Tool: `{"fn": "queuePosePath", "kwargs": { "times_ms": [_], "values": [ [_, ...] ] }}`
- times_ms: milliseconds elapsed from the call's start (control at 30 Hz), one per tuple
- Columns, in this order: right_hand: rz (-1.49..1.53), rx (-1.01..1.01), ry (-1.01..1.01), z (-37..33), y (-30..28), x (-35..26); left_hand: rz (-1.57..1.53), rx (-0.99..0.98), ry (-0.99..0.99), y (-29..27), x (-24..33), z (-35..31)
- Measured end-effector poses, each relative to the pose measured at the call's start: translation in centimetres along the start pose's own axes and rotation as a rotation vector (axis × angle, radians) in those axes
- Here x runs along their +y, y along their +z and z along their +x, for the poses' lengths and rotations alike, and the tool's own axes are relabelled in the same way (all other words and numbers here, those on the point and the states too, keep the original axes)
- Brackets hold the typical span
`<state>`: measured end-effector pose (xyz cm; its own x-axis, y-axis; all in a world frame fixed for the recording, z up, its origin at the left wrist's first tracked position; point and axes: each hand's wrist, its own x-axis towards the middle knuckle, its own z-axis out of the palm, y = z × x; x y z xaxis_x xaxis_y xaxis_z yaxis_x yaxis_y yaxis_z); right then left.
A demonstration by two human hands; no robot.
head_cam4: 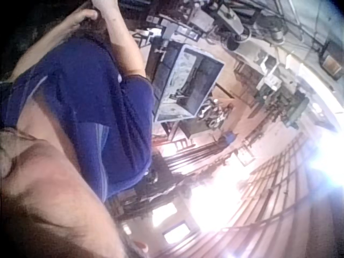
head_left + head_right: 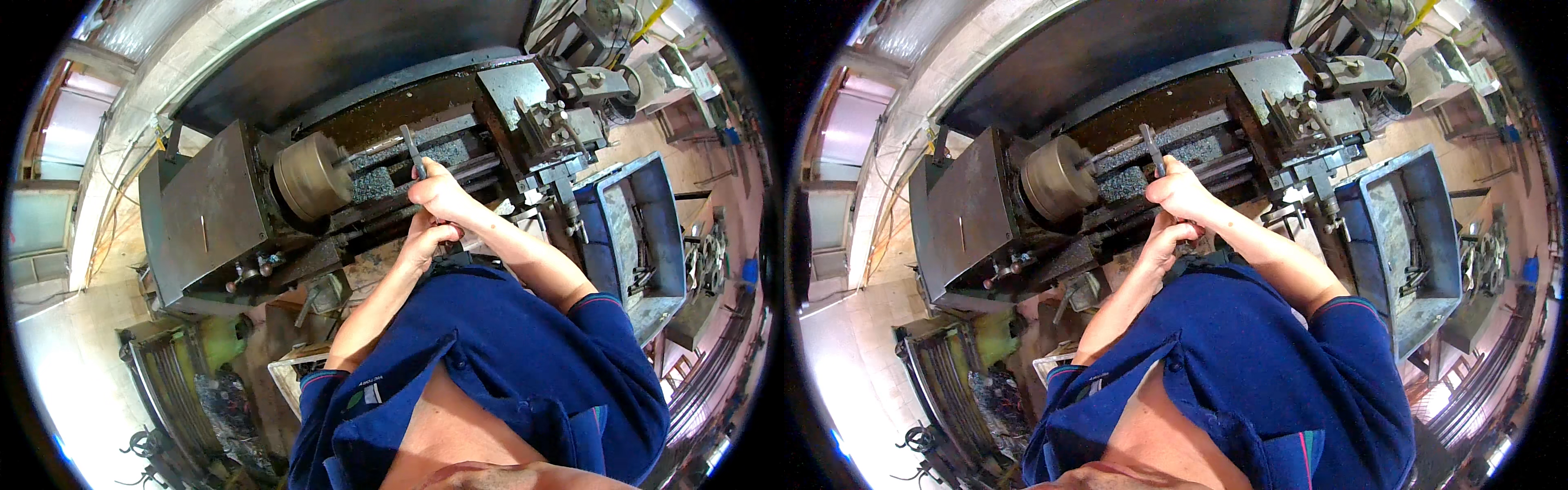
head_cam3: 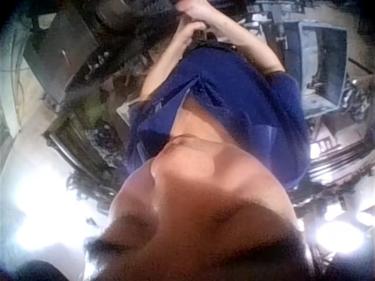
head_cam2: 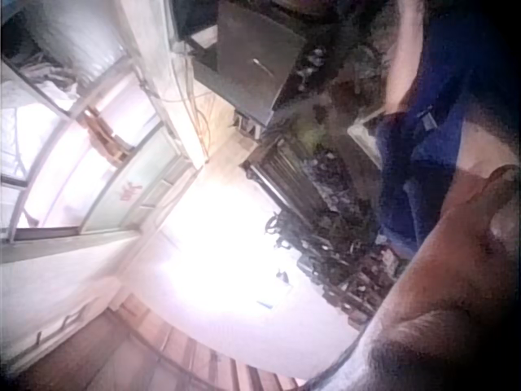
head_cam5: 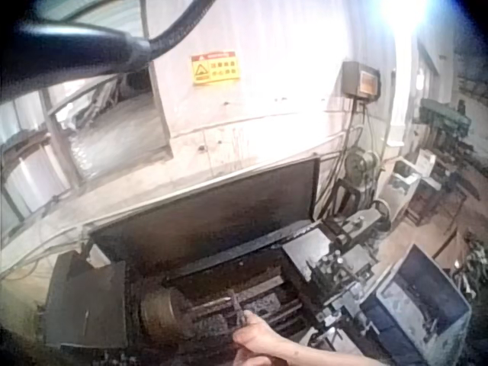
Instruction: The person repeatedly picks up small metal rods from a bin, places them into a rotating grinding machine, and then removes the processed rods to place them into a collection bin. The task involves a repetitive cycle of loading, grinding, and unloading metal parts.
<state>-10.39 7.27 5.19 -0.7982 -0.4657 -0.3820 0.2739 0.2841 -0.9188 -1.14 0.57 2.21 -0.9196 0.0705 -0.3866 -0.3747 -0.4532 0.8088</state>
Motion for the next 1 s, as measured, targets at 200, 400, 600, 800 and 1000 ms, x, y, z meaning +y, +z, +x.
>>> {"fn": "queuePosePath", "kwargs": {
  "times_ms": [200,400,600,800,1000],
  "values": [
    [-0.021,-0.071,0.012,0.0,1.0,-1.0,0.026,0.015,0.034,-1.3,-0.1,-0.3],
    [-0.036,0.045,-0.029,-0.1,0.3,0.0,-0.002,0.021,0.015,-0.4,-0.9,0.1],
    [-0.047,-0.028,-0.038,-0.2,0.9,-0.5,0.014,0.052,0.06,-1.0,-1.1,-0.2],
    [-0.067,-0.035,-0.041,0.0,1.3,-0.8,-0.026,0.149,0.044,-0.6,-0.3,-1.1],
    [0.178,-0.065,-0.062,-0.3,0.6,0.1,0.055,0.048,0.125,-1.1,-1.4,-0.2]
  ]
}}
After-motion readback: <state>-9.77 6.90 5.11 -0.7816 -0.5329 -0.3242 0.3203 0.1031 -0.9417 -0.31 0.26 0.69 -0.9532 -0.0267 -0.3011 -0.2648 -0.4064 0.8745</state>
